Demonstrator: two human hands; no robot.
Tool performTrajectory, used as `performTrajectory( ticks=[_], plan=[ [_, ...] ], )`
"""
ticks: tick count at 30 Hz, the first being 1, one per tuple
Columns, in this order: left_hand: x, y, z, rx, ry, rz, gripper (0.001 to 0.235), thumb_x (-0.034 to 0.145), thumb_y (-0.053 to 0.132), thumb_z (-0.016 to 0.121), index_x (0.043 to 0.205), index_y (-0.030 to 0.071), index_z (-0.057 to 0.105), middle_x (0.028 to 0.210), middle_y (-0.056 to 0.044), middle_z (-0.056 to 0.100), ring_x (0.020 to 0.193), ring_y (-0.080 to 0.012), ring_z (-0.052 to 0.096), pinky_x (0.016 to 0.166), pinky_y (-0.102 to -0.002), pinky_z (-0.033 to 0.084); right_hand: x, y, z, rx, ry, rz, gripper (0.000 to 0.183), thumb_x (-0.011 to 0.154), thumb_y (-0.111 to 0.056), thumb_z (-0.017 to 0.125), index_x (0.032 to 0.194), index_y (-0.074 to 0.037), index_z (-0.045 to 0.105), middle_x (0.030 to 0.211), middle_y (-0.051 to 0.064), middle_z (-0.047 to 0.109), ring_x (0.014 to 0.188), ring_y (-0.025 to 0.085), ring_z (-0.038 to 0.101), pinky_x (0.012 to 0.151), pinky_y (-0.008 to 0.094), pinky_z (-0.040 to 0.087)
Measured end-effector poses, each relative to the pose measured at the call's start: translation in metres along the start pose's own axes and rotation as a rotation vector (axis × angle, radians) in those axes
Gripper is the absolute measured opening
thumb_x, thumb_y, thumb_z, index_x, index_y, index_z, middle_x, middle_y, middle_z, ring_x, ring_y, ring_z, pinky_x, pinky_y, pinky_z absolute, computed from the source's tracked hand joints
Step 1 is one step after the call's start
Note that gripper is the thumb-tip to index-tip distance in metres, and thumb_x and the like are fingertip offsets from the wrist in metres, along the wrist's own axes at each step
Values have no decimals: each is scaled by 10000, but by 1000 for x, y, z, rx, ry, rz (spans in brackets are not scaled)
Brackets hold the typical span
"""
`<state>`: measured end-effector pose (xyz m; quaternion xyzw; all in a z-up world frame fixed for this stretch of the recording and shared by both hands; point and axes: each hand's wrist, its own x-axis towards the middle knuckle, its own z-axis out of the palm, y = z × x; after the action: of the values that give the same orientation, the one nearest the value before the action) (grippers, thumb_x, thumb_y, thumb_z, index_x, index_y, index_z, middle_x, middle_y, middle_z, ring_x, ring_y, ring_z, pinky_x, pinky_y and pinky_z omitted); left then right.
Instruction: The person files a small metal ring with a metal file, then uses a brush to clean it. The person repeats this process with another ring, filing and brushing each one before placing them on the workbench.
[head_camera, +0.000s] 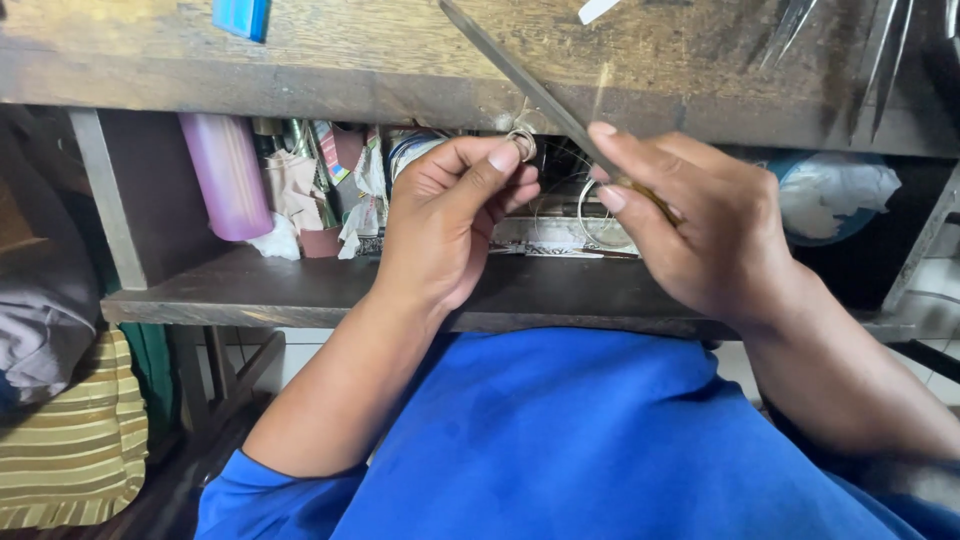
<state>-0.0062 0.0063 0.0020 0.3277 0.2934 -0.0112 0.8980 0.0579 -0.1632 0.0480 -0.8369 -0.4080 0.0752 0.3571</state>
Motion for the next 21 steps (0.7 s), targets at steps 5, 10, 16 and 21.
performTrajectory(
  ticks=[5,10,16,21],
  plan=[
    [4,-3,0,7,38,32,93,756,100,641,775,13,612,761,-88,612,739,-200,620,716,-282,544,-20,13,-1,157,-58,45,261,886,39,490,1135,115,498,890,213,634,765,263,643,693,318,515],
    [5,-4,0,26,18,52,102,779,105,625,795,6,603,778,-95,606,743,-194,613,715,-283,538,-36,25,-9,175,-122,123,297,896,49,469,1193,29,476,860,186,638,725,230,652,627,292,539],
    [6,-5,1,50,39,65,100,766,122,641,781,28,608,725,-73,615,726,-190,632,712,-277,534,-25,21,1,215,-164,141,346,852,120,473,1183,19,480,909,207,630,749,204,658,640,244,539],
    [4,-4,6,63,83,89,102,751,127,650,748,31,614,710,-107,632,683,-167,630,684,-252,538,-14,19,25,-83,-63,17,351,892,95,612,1216,-16,537,659,45,439,497,161,378,459,283,391]
  ],
)
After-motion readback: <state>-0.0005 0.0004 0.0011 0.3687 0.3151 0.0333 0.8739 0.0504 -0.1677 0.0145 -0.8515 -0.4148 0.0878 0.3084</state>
